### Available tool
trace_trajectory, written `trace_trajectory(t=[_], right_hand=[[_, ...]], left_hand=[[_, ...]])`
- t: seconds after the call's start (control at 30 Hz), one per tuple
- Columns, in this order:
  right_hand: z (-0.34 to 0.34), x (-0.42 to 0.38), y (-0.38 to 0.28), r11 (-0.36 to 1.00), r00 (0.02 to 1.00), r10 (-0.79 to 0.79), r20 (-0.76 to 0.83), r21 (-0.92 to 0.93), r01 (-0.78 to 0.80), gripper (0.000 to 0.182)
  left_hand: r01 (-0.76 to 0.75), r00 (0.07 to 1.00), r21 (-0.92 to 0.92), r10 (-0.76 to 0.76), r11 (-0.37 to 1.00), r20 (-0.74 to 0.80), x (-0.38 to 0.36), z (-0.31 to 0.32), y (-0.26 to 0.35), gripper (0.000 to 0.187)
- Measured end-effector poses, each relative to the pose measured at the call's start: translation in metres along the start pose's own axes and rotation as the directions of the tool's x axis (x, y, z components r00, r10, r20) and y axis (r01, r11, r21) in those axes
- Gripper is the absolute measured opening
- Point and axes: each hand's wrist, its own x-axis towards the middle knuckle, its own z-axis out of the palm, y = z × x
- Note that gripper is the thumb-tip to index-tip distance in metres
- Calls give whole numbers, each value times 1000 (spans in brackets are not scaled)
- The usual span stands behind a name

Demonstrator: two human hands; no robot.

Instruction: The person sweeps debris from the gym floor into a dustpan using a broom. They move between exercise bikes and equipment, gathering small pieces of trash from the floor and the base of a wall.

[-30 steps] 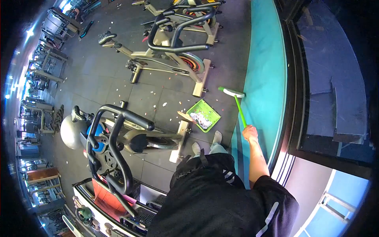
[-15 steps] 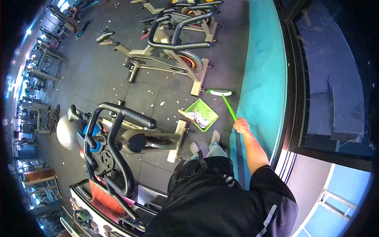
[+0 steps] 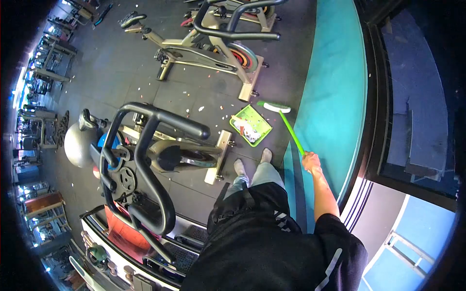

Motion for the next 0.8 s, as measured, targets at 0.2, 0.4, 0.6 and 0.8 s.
trace_trajectory(t=[0.2, 0.4, 0.6, 0.8], right_hand=[[-13, 30, -12, 1000, 996, -8, -84, 11, 9, 24], [-29, 61, -19, 995, 994, 104, 42, -12, -103, 24], [-16, 79, -25, 996, 996, 88, 25, 23, -89, 20], [13, 82, -28, 996, 996, 69, 51, -64, -65, 19]], left_hand=[[48, 999, -82, -50, 995, -22, -9, 7, -29, 10], [118, 991, -125, -125, 985, -47, -38, 28, -57, 11], [192, 978, -128, -200, 973, -54, -64, 45, -87, 13], [220, 975, -92, -222, 971, -13, -57, 44, -106, 16]])
